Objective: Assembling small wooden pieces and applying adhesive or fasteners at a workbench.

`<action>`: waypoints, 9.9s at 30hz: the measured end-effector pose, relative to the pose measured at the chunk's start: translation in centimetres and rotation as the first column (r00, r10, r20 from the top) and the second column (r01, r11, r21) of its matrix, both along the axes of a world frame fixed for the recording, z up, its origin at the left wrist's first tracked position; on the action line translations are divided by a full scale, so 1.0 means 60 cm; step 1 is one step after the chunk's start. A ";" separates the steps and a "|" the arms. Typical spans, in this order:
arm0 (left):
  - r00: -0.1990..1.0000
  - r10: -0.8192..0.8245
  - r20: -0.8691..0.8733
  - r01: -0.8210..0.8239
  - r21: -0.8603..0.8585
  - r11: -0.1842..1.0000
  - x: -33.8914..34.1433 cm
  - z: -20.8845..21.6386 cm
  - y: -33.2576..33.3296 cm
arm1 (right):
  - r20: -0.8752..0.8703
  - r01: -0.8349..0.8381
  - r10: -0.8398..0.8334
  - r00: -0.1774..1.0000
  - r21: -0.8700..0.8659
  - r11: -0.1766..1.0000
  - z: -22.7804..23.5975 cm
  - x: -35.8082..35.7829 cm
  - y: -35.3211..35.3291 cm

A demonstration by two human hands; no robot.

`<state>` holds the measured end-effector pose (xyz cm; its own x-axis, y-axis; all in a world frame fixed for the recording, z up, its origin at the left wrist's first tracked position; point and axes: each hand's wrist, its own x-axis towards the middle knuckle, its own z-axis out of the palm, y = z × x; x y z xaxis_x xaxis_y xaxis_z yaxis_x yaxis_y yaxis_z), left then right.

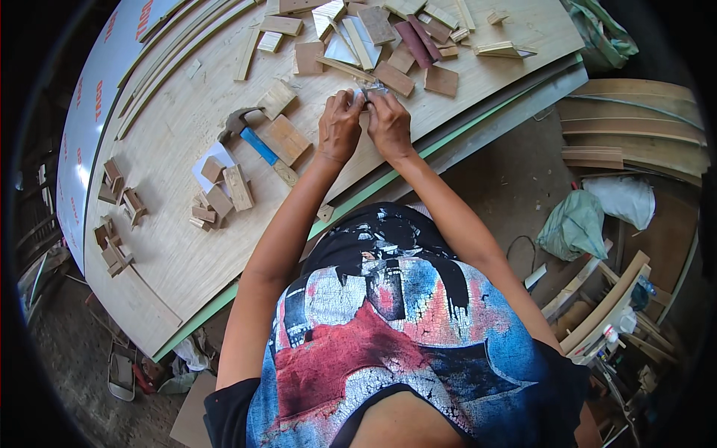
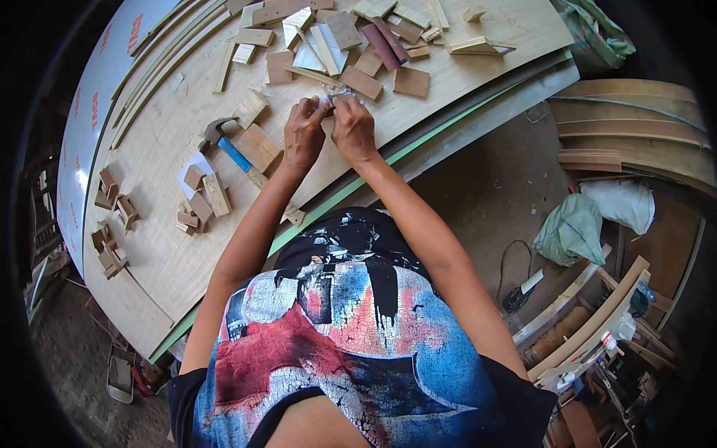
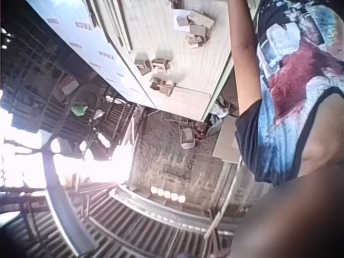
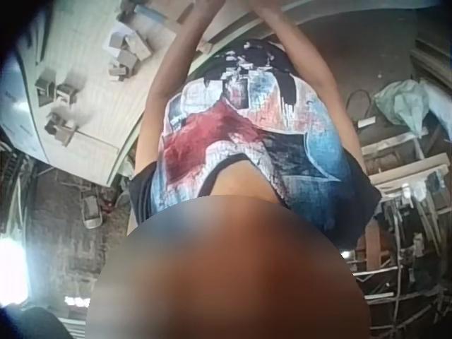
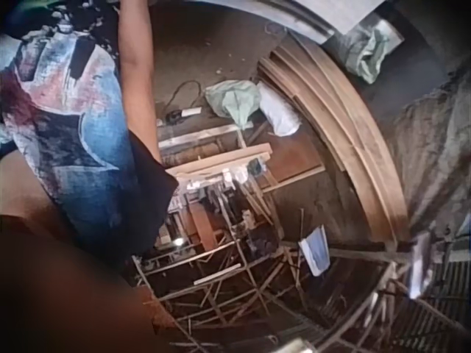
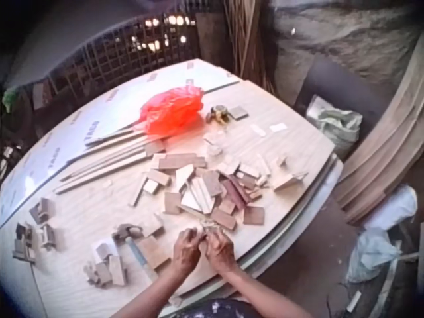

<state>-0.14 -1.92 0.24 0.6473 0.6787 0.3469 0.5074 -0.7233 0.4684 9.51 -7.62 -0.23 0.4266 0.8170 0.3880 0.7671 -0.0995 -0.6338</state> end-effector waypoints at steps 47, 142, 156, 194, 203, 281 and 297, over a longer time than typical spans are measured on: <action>0.995 0.026 0.097 -0.023 -0.023 0.999 0.003 -0.008 0.009 | -0.025 0.171 -0.173 0.985 -0.069 0.983 -0.012 0.003 -0.001; 0.966 0.257 -0.040 -0.219 -0.658 0.720 0.014 0.010 0.037 | 0.048 0.060 -0.056 0.997 -0.083 0.995 0.008 -0.010 -0.027; 0.959 0.279 -0.054 -0.238 -0.689 0.684 0.012 0.013 0.036 | -0.106 0.075 -0.083 0.991 -0.071 0.995 0.001 -0.004 -0.024; 0.978 0.201 -0.051 -0.194 -0.566 0.801 0.018 0.012 0.036 | 0.047 0.077 -0.070 0.996 -0.159 0.984 0.000 -0.009 -0.020; 0.973 0.217 -0.079 -0.225 -0.525 0.821 0.018 0.015 0.031 | 0.071 0.069 -0.054 0.996 -0.232 0.970 0.009 -0.013 -0.015; 0.975 0.039 0.218 0.121 -0.672 0.731 -0.010 0.009 0.046 | -0.155 0.132 -0.168 0.973 -0.222 0.966 0.042 0.011 -0.044; 0.988 0.028 0.152 0.000 -0.184 0.983 0.007 0.022 0.022 | -0.105 0.136 -0.164 0.981 -0.234 0.963 0.035 0.005 -0.037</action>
<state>0.27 -0.63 1.54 0.5862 0.7484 0.3101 0.4290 -0.6115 0.6649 9.82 -9.82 1.90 0.5835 0.8001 0.1393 0.6508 -0.3581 -0.6695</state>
